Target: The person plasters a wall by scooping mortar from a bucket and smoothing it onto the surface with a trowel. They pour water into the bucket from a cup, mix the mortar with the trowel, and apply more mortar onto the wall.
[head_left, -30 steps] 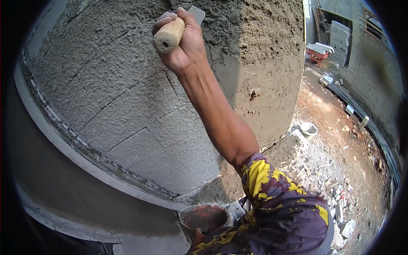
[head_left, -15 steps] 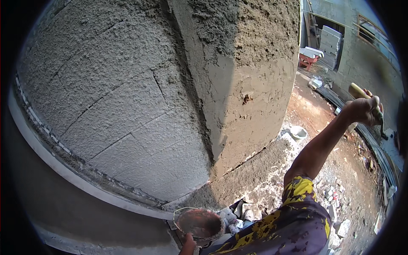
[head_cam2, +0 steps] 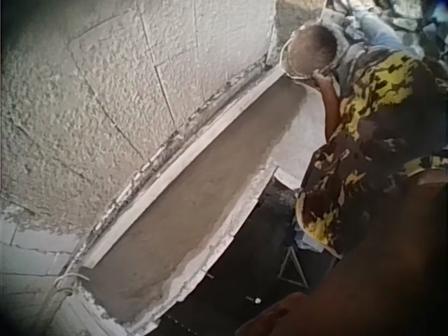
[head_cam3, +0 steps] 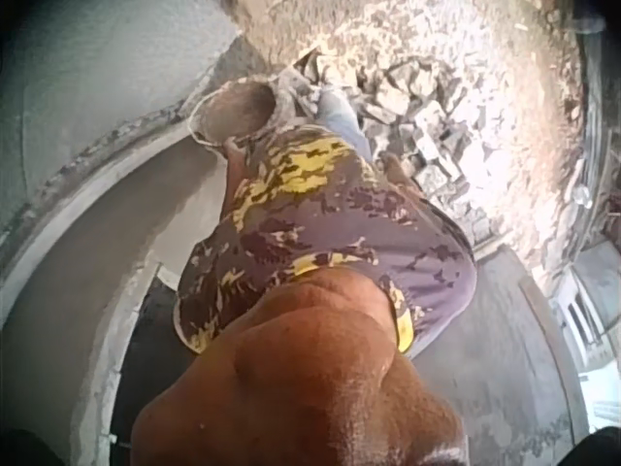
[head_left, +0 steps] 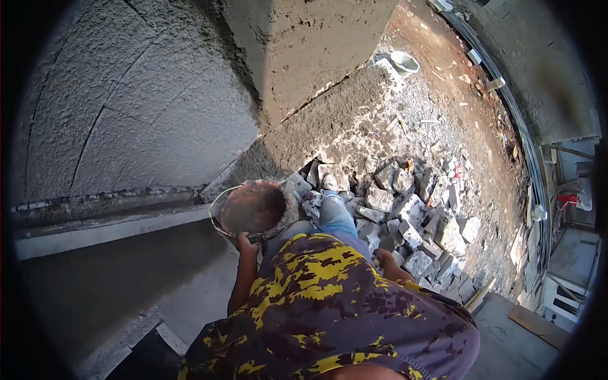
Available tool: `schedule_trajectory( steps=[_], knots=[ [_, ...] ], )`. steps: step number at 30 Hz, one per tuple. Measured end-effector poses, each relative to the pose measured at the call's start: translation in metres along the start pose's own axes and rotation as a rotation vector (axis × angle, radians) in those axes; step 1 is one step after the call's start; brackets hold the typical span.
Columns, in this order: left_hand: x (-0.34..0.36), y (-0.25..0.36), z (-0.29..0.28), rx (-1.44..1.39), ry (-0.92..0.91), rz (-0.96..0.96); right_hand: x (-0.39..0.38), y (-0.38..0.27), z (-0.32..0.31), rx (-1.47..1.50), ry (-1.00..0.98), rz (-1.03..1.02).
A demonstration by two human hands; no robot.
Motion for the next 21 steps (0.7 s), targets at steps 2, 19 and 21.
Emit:
schedule_trajectory(
  steps=[2,19,21],
  knots=[
    [0.002,-0.022,0.019,-0.45,0.282,-0.281,-0.054,0.031,-0.028,-1.265,0.258,-0.92],
    [0.077,-0.029,0.094,-0.026,0.433,-0.134,0.022,-0.308,0.018,-0.749,0.375,-0.871],
    [0.091,-0.047,0.115,-0.02,0.491,-0.106,0.075,-0.363,0.045,-0.817,0.248,-0.683]
  ],
)
Point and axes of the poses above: each hand's wrist, its own x-axis towards the middle knuckle, its own z-axis out of the palm, y = z × x, the point moved 9 cm from there along x, towards the middle knuckle, and after that the axes turned 15 degrees about -x, right-handed, at the moved point
